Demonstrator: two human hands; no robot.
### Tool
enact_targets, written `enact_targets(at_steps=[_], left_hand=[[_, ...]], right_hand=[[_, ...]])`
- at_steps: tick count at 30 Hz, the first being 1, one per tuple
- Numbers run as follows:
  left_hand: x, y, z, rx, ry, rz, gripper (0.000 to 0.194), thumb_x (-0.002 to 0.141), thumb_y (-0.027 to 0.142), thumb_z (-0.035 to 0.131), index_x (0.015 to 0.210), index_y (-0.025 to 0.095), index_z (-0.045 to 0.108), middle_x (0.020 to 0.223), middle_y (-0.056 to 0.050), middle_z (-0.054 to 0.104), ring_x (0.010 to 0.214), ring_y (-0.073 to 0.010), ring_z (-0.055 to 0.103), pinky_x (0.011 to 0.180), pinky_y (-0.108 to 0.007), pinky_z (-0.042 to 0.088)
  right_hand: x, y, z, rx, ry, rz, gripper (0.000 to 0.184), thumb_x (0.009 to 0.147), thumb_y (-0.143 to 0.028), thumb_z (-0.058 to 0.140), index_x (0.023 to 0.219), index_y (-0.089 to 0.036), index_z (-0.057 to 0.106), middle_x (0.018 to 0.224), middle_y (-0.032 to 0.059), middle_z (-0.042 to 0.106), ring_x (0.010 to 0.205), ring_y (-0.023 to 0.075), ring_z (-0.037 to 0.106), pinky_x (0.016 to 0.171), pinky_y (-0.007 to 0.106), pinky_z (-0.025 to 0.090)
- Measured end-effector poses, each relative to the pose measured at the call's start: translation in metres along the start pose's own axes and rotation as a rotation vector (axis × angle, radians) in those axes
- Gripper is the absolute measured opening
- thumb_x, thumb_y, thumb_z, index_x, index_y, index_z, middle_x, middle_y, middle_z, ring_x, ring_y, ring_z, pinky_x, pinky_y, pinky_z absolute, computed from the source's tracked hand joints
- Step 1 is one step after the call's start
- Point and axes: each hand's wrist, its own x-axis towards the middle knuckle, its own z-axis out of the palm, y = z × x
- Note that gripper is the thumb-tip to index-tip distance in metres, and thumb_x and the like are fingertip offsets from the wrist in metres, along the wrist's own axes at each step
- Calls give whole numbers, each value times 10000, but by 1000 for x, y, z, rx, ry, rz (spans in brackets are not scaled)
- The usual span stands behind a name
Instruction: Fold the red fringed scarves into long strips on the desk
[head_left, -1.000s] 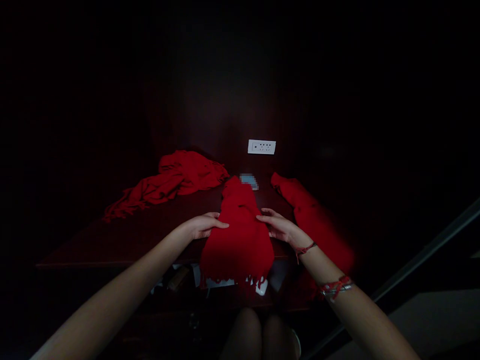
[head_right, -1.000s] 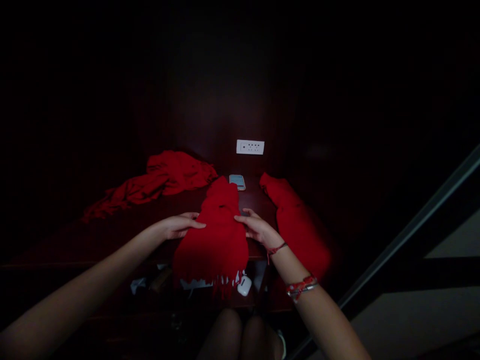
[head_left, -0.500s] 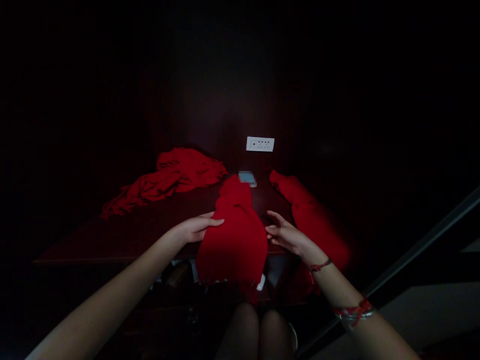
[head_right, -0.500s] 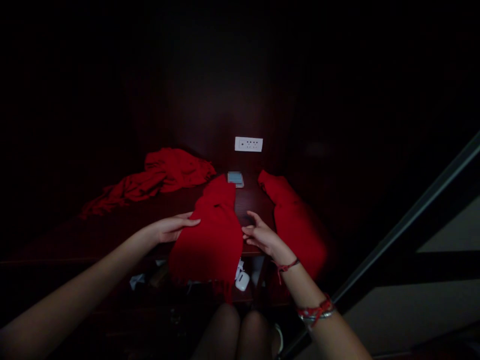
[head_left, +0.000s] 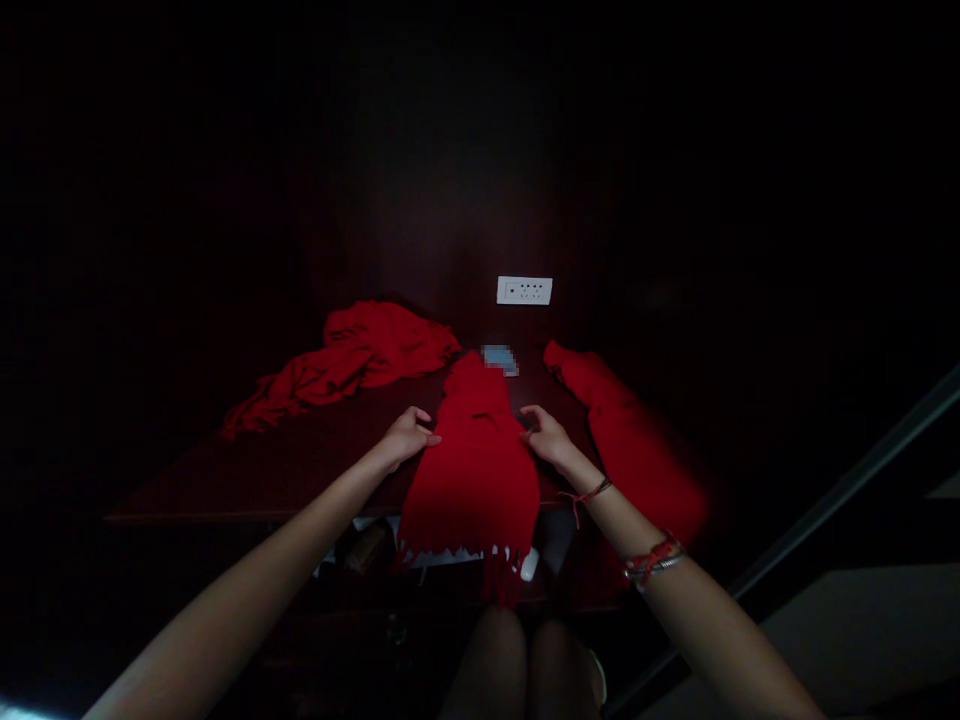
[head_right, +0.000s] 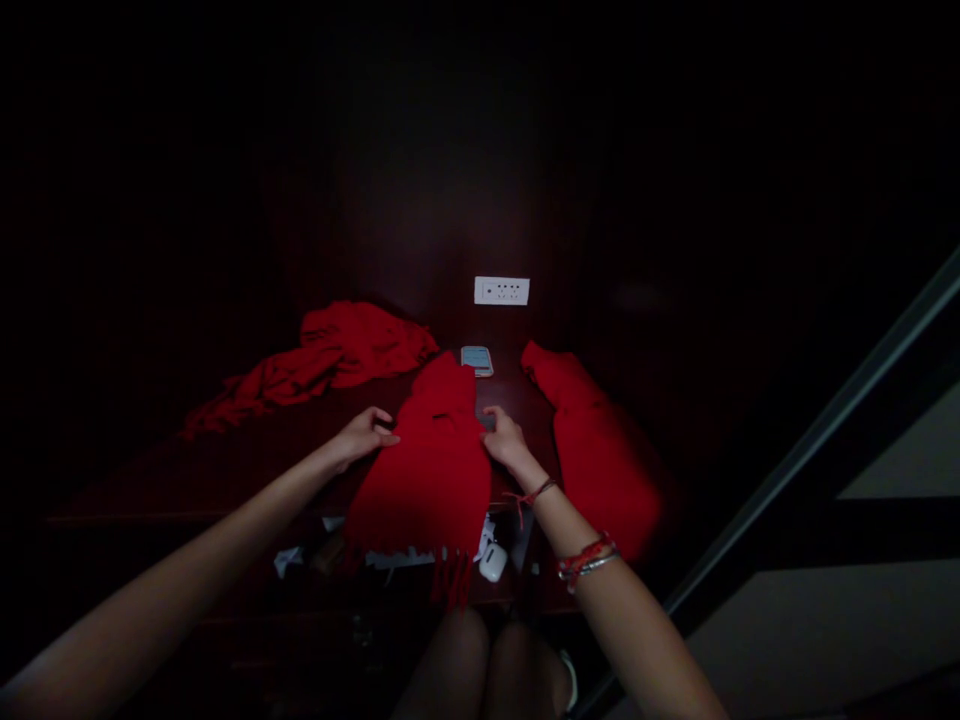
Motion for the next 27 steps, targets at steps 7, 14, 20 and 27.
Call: enact_targets(at_steps=[7, 14, 20, 27], left_hand=[[14, 3, 4, 132, 38, 93, 535, 546, 376, 658, 970, 162, 412, 735, -21, 577, 682, -163, 539, 607, -239, 390], [28, 17, 22, -248, 53, -98, 322, 697, 229, 558, 987, 156, 438, 870, -55, 576, 644, -98, 541, 551, -186, 403], [17, 12, 3, -104, -70, -72, 421, 567, 172, 641, 962, 158, 498, 650, 13, 571, 561, -99, 501, 486, -176, 334], [49, 39, -19, 119, -167, 228, 506, 518, 314, 646, 967, 151, 477, 652, 29, 537, 556, -93, 471, 491, -180, 319]], right_hand=[[7, -14, -3, -76, 17, -93, 363, 600, -232, 585, 955, -218, 511, 775, 17, 567, 713, 154, 512, 678, 263, 369], [33, -13, 22, 201, 84, 44, 307, 607, -179, 557, 908, -213, 508, 620, -44, 527, 595, 103, 506, 591, 227, 399], [32, -3, 11, -30, 6, -21, 234, 597, -139, 557, 817, -216, 538, 660, -17, 534, 665, 131, 511, 657, 254, 387], [44, -46, -3, -391, 58, -436, 412, 700, -201, 506, 1106, -161, 450, 998, 78, 446, 923, 157, 445, 832, 282, 324]])
